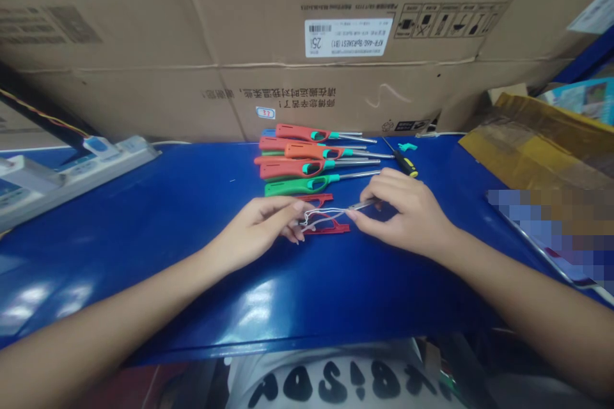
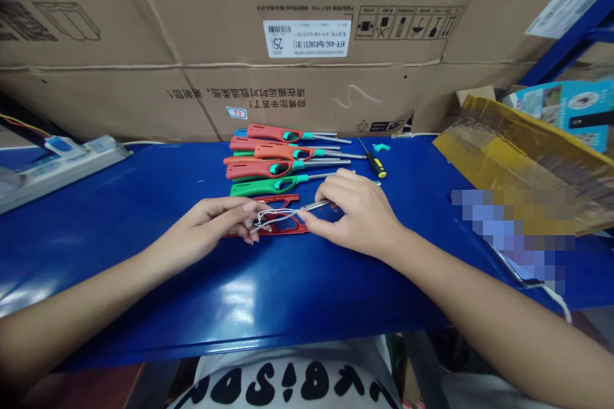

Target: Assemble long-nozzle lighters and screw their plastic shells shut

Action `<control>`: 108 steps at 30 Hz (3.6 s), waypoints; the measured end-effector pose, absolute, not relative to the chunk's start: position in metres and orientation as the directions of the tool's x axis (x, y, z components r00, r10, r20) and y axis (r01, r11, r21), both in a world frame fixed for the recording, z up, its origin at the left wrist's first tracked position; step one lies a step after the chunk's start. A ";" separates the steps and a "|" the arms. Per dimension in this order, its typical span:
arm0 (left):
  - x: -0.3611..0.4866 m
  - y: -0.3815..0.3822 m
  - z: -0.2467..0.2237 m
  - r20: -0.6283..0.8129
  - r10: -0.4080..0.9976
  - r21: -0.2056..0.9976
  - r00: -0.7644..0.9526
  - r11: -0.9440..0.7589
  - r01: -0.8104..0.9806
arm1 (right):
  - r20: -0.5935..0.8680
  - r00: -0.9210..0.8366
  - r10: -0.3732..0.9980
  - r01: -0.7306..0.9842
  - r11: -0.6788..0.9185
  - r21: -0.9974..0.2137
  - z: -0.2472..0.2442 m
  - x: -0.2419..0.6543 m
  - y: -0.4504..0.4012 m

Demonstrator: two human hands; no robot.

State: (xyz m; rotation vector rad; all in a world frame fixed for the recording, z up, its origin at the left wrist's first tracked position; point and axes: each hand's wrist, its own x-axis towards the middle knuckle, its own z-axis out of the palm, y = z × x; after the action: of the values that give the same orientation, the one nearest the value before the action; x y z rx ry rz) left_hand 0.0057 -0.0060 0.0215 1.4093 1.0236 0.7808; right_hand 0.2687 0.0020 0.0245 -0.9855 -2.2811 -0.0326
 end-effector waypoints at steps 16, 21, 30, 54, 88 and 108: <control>-0.007 0.003 0.013 0.274 0.859 0.796 0.432 -0.455 0.400 | 0.207 -0.546 0.812 0.754 0.584 -0.302 0.021 0.267 0.002; -0.007 0.004 0.008 0.389 0.731 0.595 0.561 -0.664 0.453 | 0.126 -0.505 0.854 0.791 0.517 -0.327 0.016 0.266 0.002; -0.009 0.007 0.005 0.365 0.725 0.556 0.584 -0.673 0.488 | 0.096 -0.589 0.802 0.732 0.580 -0.358 0.015 0.269 0.005; -0.004 0.003 0.005 0.317 0.763 0.598 0.563 -0.622 0.506 | 0.096 -0.844 0.528 0.536 0.824 0.181 0.030 0.274 -0.004; -0.005 0.004 0.006 0.338 0.710 0.559 0.618 -0.680 0.474 | -0.007 -0.577 0.817 0.698 0.489 -0.524 0.021 0.271 0.009; -0.003 -0.001 0.006 0.356 0.586 0.332 0.728 -0.808 0.487 | -0.029 -0.584 0.811 0.682 0.471 -0.559 0.020 0.273 0.011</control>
State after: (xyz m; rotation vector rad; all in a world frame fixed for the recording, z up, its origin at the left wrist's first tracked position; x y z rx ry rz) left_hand -0.0027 -0.0010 0.0062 2.7154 0.8548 0.6679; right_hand 0.2732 0.0110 0.0203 -1.2841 -2.4801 0.7781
